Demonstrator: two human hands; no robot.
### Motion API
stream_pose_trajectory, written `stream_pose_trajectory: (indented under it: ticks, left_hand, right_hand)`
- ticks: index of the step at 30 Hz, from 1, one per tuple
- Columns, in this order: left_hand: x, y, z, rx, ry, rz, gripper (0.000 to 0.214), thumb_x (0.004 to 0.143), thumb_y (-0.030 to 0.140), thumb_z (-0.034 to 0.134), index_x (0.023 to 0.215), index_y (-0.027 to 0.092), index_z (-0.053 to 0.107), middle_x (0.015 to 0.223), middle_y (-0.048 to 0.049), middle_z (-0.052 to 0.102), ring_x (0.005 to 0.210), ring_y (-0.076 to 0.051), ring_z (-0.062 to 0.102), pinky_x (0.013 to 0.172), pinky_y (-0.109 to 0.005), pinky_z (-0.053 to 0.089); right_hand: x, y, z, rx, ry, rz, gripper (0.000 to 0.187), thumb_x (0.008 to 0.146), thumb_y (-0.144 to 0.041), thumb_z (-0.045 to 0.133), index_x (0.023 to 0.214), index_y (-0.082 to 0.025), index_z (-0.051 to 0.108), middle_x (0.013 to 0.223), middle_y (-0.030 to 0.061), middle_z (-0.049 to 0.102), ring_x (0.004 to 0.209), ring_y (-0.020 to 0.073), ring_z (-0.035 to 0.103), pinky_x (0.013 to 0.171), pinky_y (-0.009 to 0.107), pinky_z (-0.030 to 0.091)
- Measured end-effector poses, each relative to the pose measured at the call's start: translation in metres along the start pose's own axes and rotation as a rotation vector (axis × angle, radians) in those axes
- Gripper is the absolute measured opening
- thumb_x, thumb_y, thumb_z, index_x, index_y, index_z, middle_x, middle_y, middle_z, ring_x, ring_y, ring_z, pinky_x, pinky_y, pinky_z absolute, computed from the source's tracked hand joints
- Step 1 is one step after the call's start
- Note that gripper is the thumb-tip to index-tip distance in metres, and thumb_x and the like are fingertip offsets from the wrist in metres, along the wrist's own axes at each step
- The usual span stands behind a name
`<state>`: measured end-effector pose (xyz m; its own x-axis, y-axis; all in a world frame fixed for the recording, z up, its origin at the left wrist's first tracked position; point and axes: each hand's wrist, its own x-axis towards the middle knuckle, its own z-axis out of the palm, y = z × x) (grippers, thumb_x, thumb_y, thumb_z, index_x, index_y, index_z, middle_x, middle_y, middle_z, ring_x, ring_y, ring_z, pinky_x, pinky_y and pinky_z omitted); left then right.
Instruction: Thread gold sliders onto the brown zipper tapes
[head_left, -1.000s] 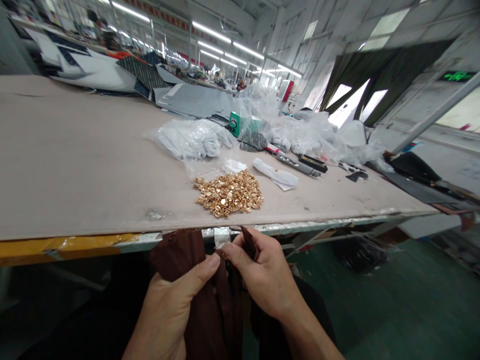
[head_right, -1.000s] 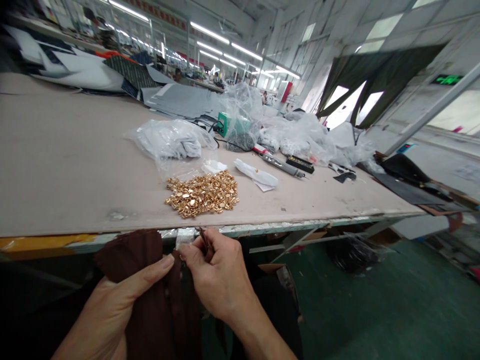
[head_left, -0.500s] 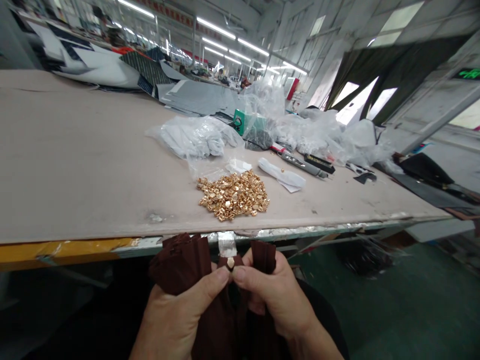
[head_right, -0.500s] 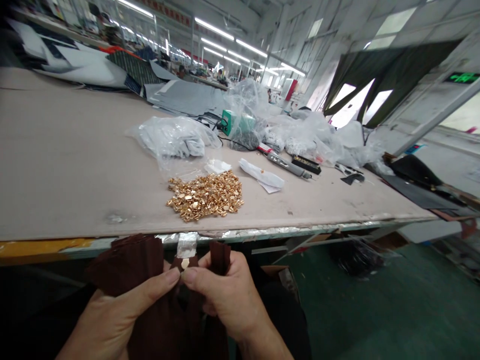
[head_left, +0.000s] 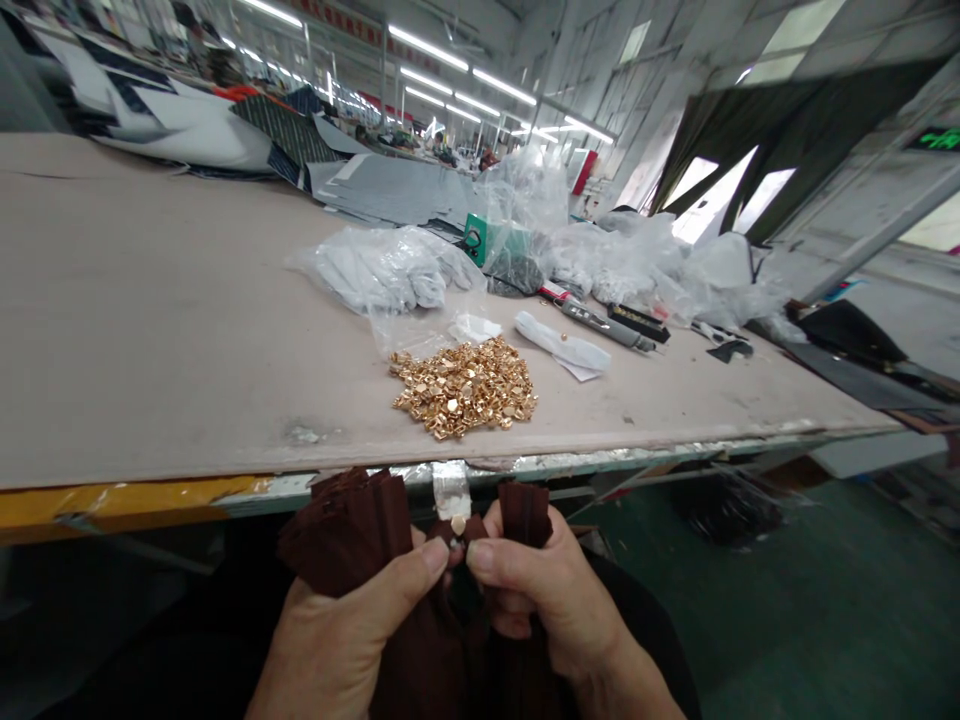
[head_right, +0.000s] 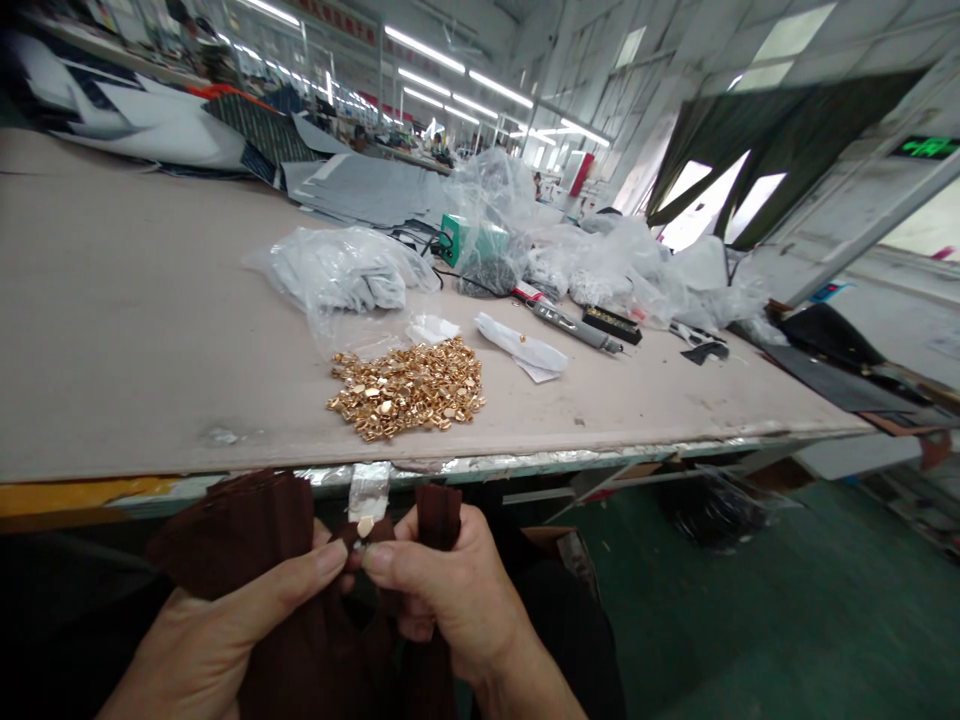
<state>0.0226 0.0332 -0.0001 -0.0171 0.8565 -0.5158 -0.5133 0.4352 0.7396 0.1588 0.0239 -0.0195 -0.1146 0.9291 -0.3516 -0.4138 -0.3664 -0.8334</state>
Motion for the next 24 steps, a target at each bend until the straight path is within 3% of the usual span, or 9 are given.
stream_pose_trajectory:
  ticks: [11, 16, 24]
  left_hand:
    - [-0.005, 0.003, 0.007, -0.056, 0.021, 0.005, 0.021, 0.047, 0.016, 0.085, 0.057, 0.017, 0.067, 0.051, 0.0016, 0.07, 0.047, -0.015, 0.064, 0.046, -0.021, 0.055]
    - [0.002, -0.002, 0.001, 0.09, 0.039, 0.123, 0.025, 0.048, 0.024, 0.089, 0.065, 0.02, 0.072, 0.062, 0.0034, 0.075, 0.054, -0.016, 0.067, 0.052, -0.02, 0.057]
    - [0.006, -0.002, -0.002, 0.047, -0.021, 0.087, 0.023, 0.049, 0.023, 0.091, 0.065, 0.019, 0.075, 0.064, 0.0017, 0.076, 0.058, -0.016, 0.069, 0.056, -0.021, 0.059]
  right_hand:
    - [0.0, 0.003, 0.003, -0.016, 0.034, -0.05, 0.037, 0.064, -0.038, 0.084, 0.063, -0.016, 0.054, 0.044, -0.0093, 0.042, 0.035, 0.001, 0.026, 0.032, 0.013, 0.023]
    - [0.002, 0.009, 0.004, -0.094, 0.07, -0.166, 0.034, 0.072, -0.038, 0.08, 0.066, -0.016, 0.054, 0.047, -0.0085, 0.044, 0.037, 0.0024, 0.031, 0.034, 0.014, 0.025]
    - [0.0, -0.017, 0.007, -0.441, 0.078, -0.308, 0.028, 0.083, -0.038, 0.07, 0.073, -0.014, 0.061, 0.058, -0.0039, 0.055, 0.049, 0.0058, 0.042, 0.045, 0.018, 0.033]
